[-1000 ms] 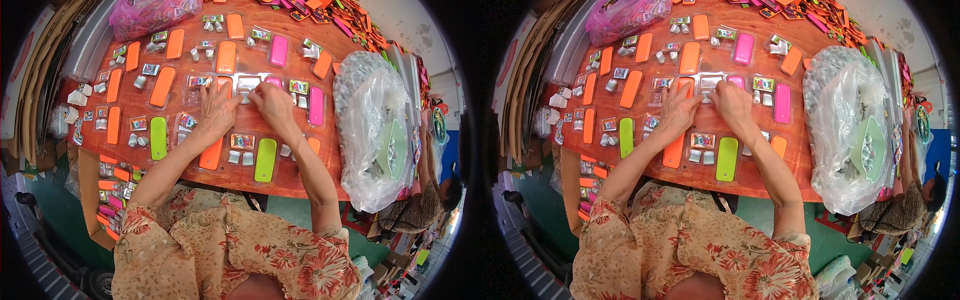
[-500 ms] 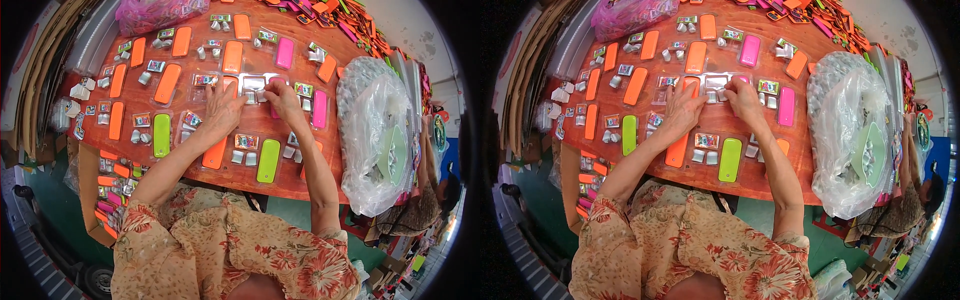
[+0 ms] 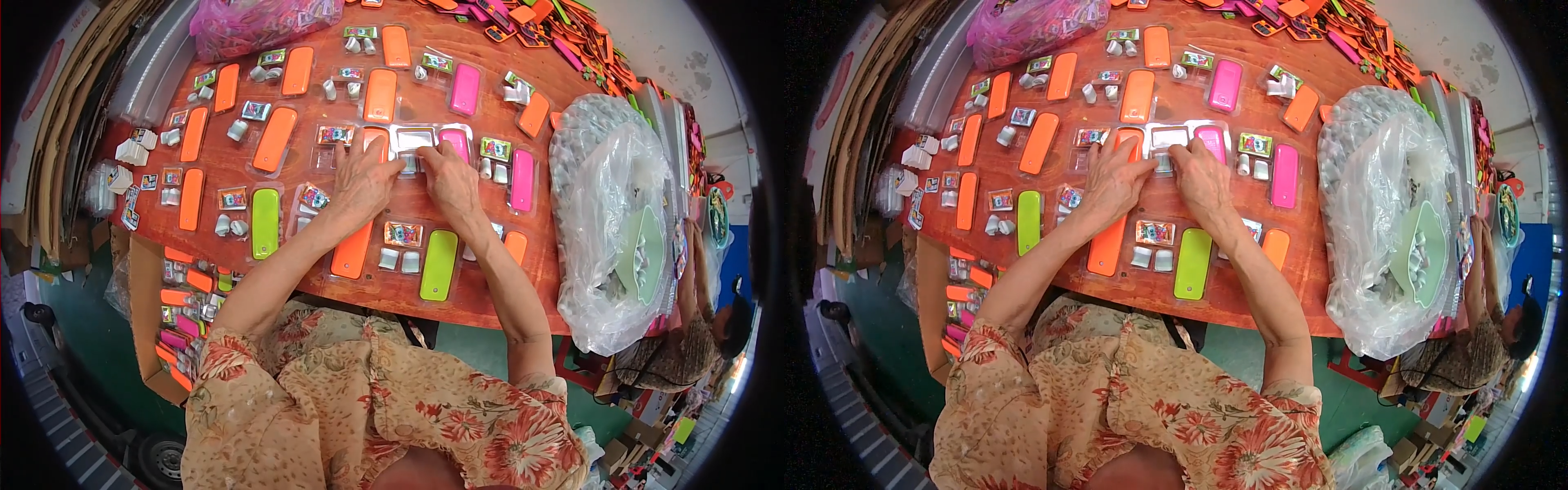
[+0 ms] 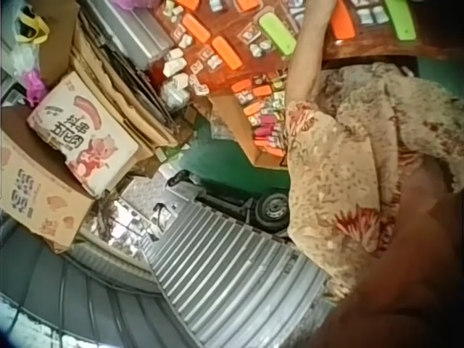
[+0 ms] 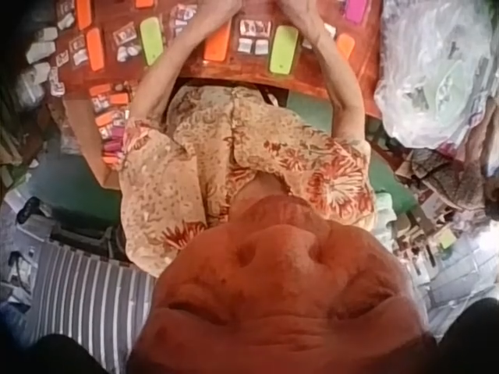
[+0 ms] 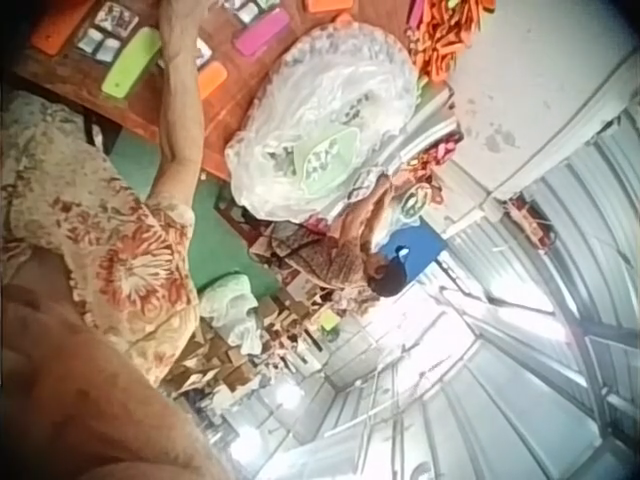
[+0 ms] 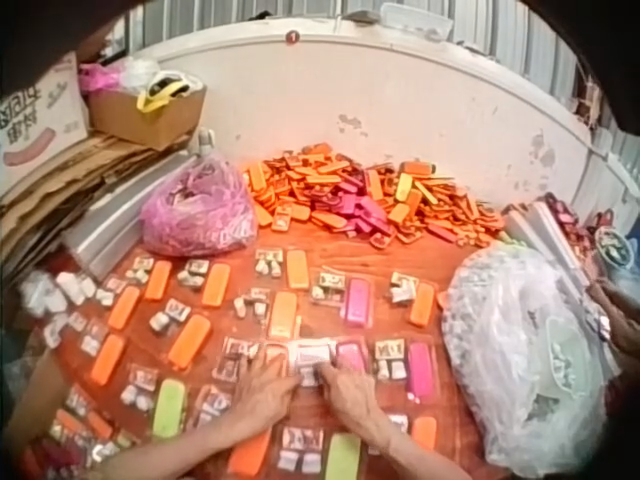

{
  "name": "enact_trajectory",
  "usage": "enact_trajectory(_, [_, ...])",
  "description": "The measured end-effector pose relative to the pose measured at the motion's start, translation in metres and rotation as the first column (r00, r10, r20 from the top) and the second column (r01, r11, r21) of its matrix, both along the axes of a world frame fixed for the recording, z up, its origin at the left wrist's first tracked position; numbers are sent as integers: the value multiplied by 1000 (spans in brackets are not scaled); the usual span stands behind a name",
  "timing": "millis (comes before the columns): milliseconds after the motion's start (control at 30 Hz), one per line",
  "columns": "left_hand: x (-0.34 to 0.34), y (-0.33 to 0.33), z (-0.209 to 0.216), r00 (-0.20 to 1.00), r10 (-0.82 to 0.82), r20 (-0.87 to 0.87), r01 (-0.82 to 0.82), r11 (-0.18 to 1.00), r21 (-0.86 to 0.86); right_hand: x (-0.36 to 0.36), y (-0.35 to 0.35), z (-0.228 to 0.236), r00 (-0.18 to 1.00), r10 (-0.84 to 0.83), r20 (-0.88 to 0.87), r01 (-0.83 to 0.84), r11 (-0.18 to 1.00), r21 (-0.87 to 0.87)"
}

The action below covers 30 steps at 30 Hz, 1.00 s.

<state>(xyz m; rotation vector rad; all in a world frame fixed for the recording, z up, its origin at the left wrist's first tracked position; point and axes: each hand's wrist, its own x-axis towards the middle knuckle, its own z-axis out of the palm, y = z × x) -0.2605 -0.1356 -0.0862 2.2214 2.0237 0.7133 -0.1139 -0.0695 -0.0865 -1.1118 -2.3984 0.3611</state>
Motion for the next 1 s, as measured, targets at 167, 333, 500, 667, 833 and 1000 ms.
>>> enact_trajectory(167, [-3,1,0,999,-11,43,12,999,-39,-2,1,6,993,100,57,-101,995,22])
enact_trajectory(333, [-2,1,0,998,4,61,-1,999,-49,-5,0,3,993,102,64,-100,995,-21])
enact_trajectory(500, [-1,2,2,999,14,30,-11,996,-83,-1,12,5,972,233,20,-225,957,-182])
enact_trajectory(667, [-1,4,-3,1000,-2,-14,3,998,67,-4,7,7,979,199,55,-191,975,-113])
enact_trajectory(833, [0,3,1,1000,13,-19,-14,996,-84,-3,-1,3,967,230,110,-241,966,98])
enact_trajectory(1000, [1,1,0,1000,2,-14,-3,997,-77,-3,6,-1,981,192,-10,-192,980,-42])
